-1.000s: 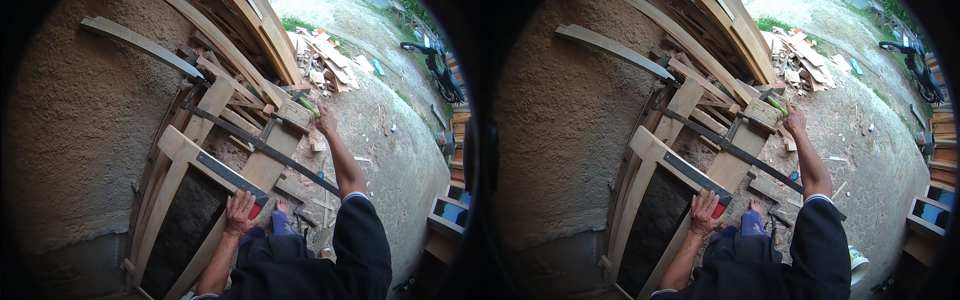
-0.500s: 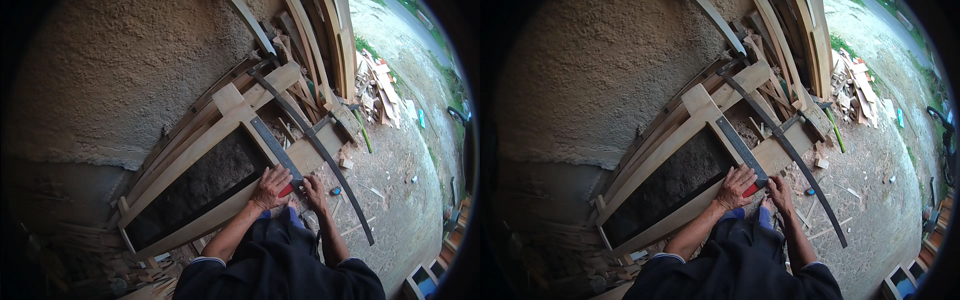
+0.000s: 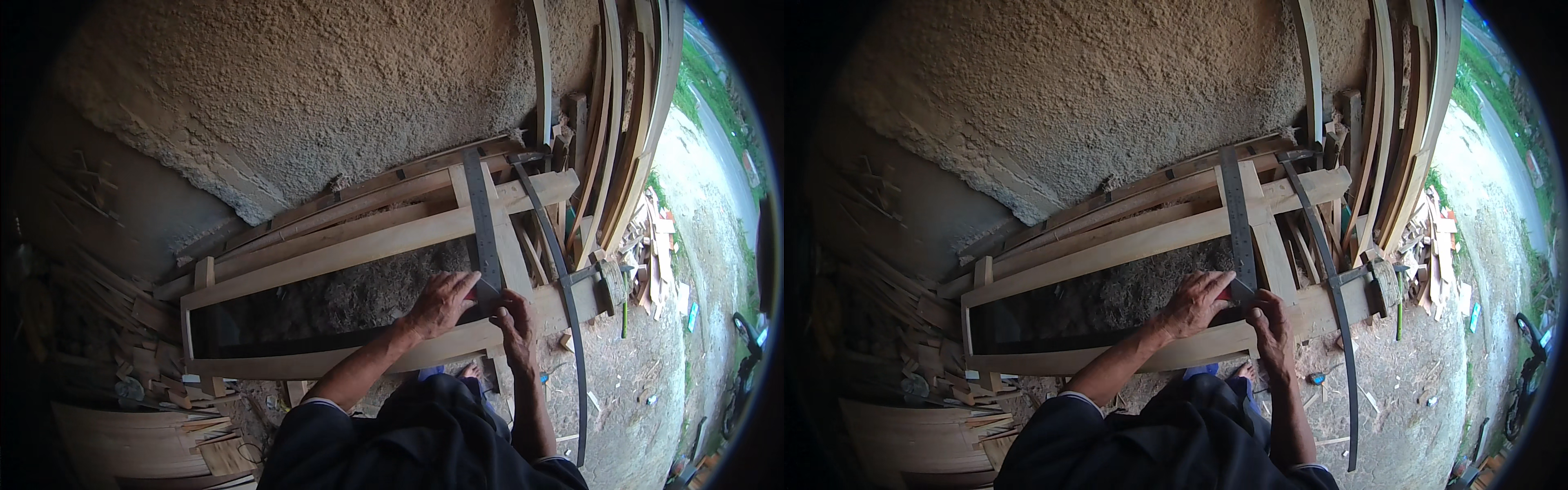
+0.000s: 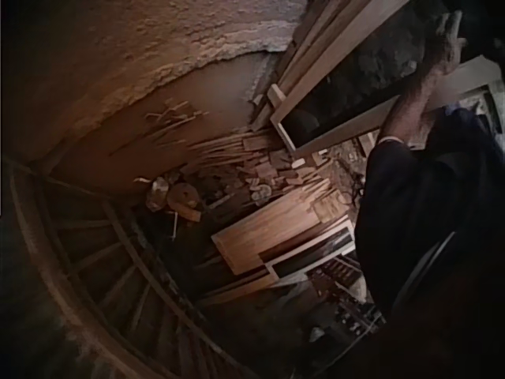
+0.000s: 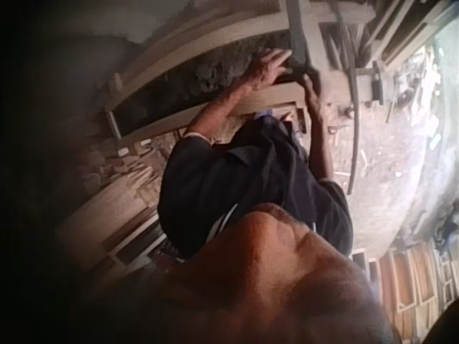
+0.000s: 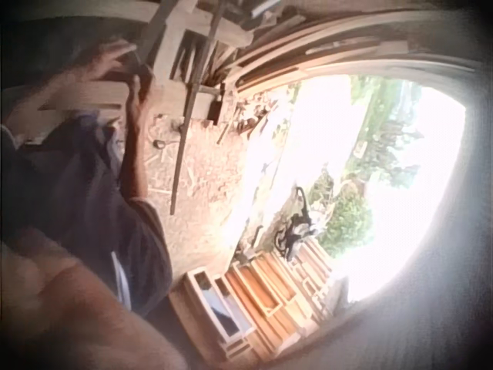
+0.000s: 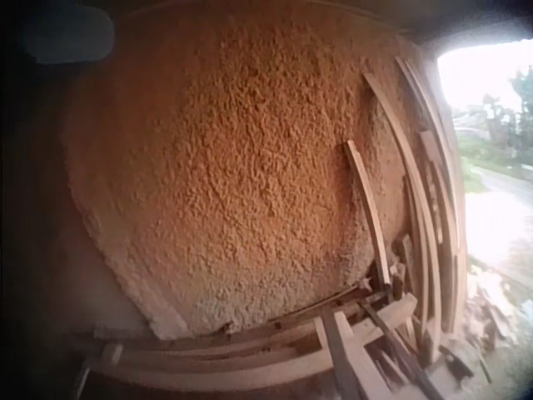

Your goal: The person assembles a wooden frame by positioning it against a wall, securing it with clamps, and hammering nails into the joints. They repeatedly adjust the clamps and strike the nails to fasten the frame components together.

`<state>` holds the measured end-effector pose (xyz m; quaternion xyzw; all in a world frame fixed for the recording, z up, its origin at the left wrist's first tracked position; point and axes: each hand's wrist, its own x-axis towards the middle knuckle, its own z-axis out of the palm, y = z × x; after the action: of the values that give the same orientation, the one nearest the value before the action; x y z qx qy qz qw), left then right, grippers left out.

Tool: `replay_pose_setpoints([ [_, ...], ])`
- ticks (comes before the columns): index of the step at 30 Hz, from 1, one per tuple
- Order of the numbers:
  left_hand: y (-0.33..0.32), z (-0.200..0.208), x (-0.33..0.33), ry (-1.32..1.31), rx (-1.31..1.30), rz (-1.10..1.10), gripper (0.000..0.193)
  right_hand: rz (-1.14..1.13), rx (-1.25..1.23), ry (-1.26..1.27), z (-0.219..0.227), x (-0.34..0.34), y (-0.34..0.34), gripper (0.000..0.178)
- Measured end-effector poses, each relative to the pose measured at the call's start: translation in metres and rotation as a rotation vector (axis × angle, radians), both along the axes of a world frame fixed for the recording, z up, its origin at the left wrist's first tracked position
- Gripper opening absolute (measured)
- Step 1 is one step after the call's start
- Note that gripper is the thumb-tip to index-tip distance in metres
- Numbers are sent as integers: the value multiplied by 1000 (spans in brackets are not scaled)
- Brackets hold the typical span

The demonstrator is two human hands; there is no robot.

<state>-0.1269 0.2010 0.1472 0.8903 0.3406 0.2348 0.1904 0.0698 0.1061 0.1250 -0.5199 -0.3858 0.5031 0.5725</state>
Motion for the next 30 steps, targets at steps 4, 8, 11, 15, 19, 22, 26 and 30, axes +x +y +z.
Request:
replay_pose_setpoints([
  [4, 109, 8, -113, 301, 21, 130, 56, 98, 45, -129, 0, -38, 22, 50],
  [8, 180, -9, -205, 543, -106, 137, 55, 116, -140, -254, -22, -50, 11, 46],
  [11, 203, -30, -247, 544, -281, 132, 56, 37, -300, -230, -39, -47, -4, 46],
  [15, 224, -59, -273, 495, -482, 106, 55, -58, -391, -251, -53, -41, -11, 50],
  [19, 236, -91, -285, 367, -580, 140, 50, -107, -419, -238, -54, -51, -1, 47],
  [22, 242, -113, -293, 363, -576, 178, 53, -86, -416, -238, -48, -64, 7, 46],
  [26, 247, -127, -300, 434, -532, 197, 57, -114, -398, -327, -42, -72, 18, 45],
  [30, 245, -124, -301, 414, -528, 251, 59, -158, -361, -331, -40, -67, 19, 43],
])
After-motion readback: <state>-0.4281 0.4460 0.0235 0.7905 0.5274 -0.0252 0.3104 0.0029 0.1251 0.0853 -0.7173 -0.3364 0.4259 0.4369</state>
